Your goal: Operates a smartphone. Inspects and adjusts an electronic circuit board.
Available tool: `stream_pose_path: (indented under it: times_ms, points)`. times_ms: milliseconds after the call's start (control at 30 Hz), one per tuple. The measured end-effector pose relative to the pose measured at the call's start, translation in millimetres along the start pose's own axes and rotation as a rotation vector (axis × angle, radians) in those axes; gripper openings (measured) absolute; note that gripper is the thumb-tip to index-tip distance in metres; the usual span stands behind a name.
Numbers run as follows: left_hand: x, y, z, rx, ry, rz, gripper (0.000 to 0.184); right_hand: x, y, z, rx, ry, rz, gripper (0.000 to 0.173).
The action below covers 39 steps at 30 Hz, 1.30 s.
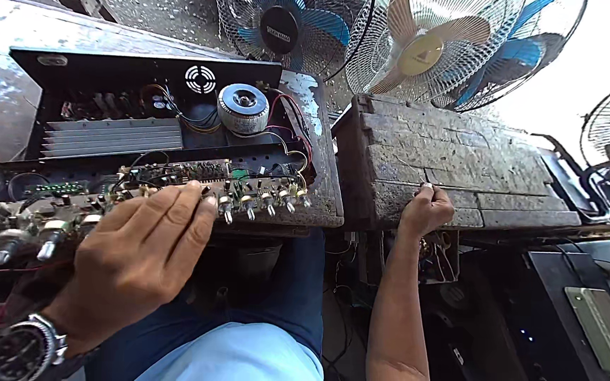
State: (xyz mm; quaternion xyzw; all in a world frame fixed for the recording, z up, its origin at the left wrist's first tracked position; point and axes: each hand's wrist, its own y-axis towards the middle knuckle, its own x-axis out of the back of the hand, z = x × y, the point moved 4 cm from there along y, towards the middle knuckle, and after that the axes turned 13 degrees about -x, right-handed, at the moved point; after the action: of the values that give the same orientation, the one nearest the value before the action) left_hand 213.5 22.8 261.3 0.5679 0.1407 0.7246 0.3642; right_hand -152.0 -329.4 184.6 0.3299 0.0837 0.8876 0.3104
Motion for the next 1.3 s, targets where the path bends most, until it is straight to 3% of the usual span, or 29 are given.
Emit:
stream_pose_path:
  times_ms: [333, 633, 1000, 1133, 1300]
  points:
    - [-33.9, -34.0, -28.6, 0.166, -0.037, -0.129, 0.032, -1.7, 1.8, -1.6, -0.007, -0.005, 0.002, 0.032]
    - [-39.2, -36.9, -34.8, 0.263, -0.129, -0.03, 0.029, -4.3, 4.9, -2.5, -0.001, -0.038, -0.032, 0.031]
    - [-29.3, -50.1, -58.3, 0.17, -0.272, -0.148, 0.035, -4.8, 6.6, -4.8, 0.01, -0.032, -0.026, 0.031]
    - [-28.4, -70.9, -77.9, 0.101, -0.452, -0.176, 0.023, -4.4, 4.6, -2.7, 0.009, -0.036, -0.022, 0.031]
    - [-7.0, -77.0, -65.7, 0.362, -0.668, -0.313, 0.013, -4.9, 5.7, -4.8, 0.013, -0.061, -0.018, 0.031]
